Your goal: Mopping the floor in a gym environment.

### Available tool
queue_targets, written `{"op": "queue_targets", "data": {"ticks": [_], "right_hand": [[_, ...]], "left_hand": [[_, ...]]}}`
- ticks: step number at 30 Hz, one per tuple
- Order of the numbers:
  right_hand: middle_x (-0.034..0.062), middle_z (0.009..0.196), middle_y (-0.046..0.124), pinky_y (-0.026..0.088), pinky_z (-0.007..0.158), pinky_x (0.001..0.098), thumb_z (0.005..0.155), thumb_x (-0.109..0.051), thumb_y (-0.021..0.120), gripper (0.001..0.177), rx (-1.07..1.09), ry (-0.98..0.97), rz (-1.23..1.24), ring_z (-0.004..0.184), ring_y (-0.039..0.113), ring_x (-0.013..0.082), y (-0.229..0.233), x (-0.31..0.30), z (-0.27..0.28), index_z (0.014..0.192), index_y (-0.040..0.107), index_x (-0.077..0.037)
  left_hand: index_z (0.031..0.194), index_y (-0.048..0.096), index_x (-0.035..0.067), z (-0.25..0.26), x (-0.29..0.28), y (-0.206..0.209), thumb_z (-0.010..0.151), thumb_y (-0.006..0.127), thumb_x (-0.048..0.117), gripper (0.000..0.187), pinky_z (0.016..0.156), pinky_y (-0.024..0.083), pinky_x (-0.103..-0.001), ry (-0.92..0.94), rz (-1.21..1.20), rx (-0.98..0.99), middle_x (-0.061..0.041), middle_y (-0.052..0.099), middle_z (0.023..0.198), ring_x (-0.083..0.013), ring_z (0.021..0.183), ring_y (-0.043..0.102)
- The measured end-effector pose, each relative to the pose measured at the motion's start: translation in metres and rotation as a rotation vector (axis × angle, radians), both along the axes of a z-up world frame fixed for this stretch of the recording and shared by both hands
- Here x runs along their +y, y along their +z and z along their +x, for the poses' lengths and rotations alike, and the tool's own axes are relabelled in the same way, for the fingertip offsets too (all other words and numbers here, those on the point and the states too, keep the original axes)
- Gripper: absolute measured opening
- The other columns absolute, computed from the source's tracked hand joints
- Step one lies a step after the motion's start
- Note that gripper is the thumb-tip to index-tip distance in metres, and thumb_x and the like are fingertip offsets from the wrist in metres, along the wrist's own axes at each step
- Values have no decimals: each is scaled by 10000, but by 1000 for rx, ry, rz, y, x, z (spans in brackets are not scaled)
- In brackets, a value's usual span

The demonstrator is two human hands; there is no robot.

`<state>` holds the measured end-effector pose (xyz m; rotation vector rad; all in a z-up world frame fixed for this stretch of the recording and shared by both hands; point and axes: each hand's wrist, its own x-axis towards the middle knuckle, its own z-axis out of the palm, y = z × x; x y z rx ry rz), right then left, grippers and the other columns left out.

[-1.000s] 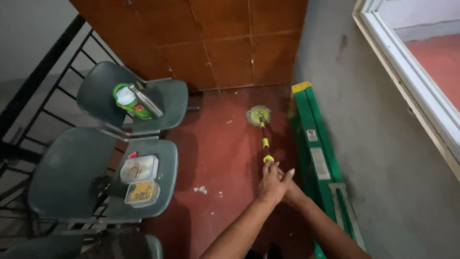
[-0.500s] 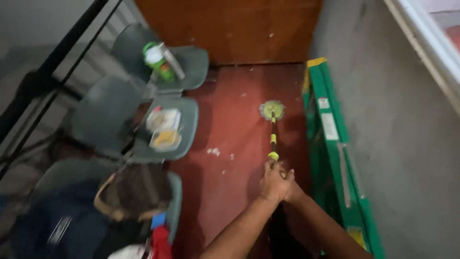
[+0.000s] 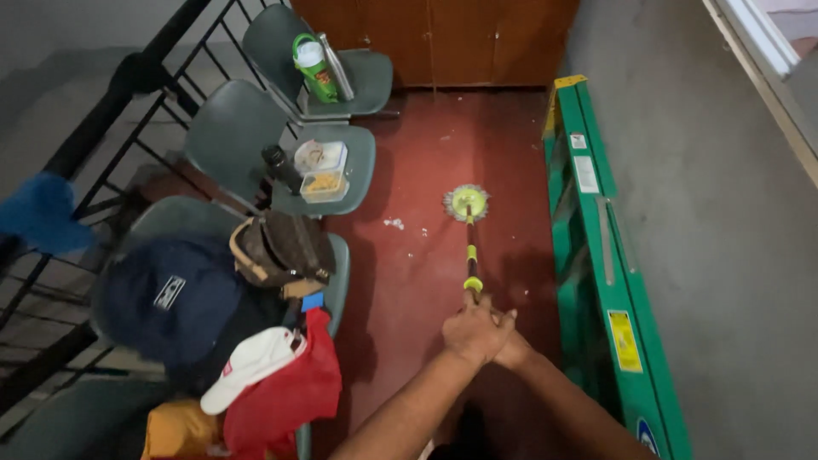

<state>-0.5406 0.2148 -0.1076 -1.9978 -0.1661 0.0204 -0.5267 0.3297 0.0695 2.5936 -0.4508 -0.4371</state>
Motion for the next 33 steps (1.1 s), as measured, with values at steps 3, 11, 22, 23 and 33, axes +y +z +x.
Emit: {"op": "queue_targets", "data": {"ticks": [3,11,22,23,33], "right_hand": [[152,1285,603,470,1031,450,798,-233,759,524,-166,30,26,1208,574,293,5,19,-47,1278,600,-98],[112,1255,661,448,1061,493,832,-394,714,444,-106,-136,-396,1235,563,355,8,76,-202,1223,680,-187],[135,1279,703,539,1003,420,903,-226,671,390,-177,100,76,1184,670,299,89,180,-323,1271,677,-93],[132,1279,715,547,1006,408,914,-212,665,382,-191,139,152,1182,683,288,98,195,-332,1273,683,-83],[98,1162,712,567,880,392,886,-213,707,291,-147,39,-271,1093,685,248,-25,338,-448,1156,706,-103]], "left_hand": [[1322,564,91,-46,21,7,909,547,642,689,833,555,-565,-91,40,-75,-227,482,1412,-458,1011,680],[1118,718,68,-200,75,29,885,588,702,688,880,504,-587,-186,127,-333,-147,564,1323,-393,1140,562],[1094,738,27,-305,183,-22,870,705,504,528,1069,394,-564,-192,-301,-384,-172,640,1319,-399,1280,516],[1124,724,19,-314,199,-26,893,709,478,514,1101,430,-485,-205,-347,-382,-182,668,1281,-405,1270,531],[1068,726,73,-435,358,-38,948,710,449,395,1192,409,-511,-381,-331,-520,-169,675,1330,-373,1371,534]]}}
